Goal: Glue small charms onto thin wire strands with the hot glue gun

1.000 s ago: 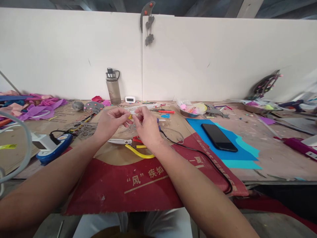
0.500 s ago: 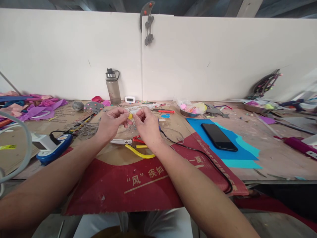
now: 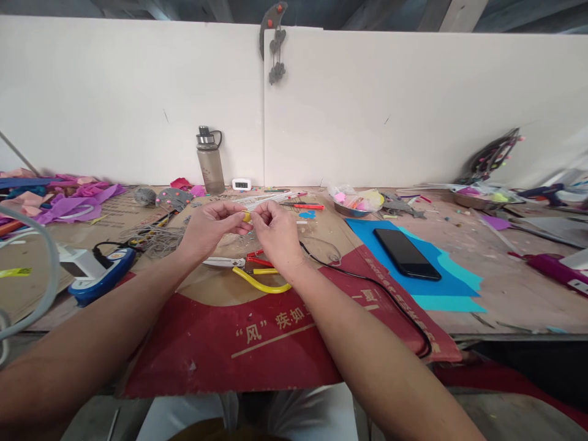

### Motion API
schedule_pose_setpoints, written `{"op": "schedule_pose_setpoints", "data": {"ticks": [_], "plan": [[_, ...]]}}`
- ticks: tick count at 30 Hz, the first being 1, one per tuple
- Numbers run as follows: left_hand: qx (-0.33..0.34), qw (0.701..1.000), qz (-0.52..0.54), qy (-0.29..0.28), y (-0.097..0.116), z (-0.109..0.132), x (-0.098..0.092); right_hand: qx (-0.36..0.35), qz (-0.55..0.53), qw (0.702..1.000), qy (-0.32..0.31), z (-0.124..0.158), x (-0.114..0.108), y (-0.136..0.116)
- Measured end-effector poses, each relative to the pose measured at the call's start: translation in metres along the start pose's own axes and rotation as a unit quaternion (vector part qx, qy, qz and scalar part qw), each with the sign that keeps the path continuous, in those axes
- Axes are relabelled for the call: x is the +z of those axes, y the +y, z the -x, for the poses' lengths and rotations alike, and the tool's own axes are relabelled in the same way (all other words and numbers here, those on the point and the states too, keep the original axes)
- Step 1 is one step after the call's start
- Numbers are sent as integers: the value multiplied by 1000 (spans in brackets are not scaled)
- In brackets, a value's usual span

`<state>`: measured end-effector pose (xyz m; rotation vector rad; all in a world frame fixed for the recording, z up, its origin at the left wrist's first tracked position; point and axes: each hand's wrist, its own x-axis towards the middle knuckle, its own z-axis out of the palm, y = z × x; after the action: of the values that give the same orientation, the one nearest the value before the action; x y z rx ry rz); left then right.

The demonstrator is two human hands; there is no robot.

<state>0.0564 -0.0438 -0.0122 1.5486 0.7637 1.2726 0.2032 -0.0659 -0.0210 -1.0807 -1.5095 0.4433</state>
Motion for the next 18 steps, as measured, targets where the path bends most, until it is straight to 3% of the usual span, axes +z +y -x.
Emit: {"op": "schedule_pose_setpoints", "data": {"ticks": [13, 16, 18], "plan": [[26, 996, -5, 85, -2, -7, -6, -42, 34, 998, -32, 1, 0, 5], [48, 992, 17, 118, -3, -13, -14, -51, 21, 994, -94, 3, -1, 4], [71, 985, 49, 147, -3, -18, -22, -87, 4, 981, -175, 6, -2, 0]]}}
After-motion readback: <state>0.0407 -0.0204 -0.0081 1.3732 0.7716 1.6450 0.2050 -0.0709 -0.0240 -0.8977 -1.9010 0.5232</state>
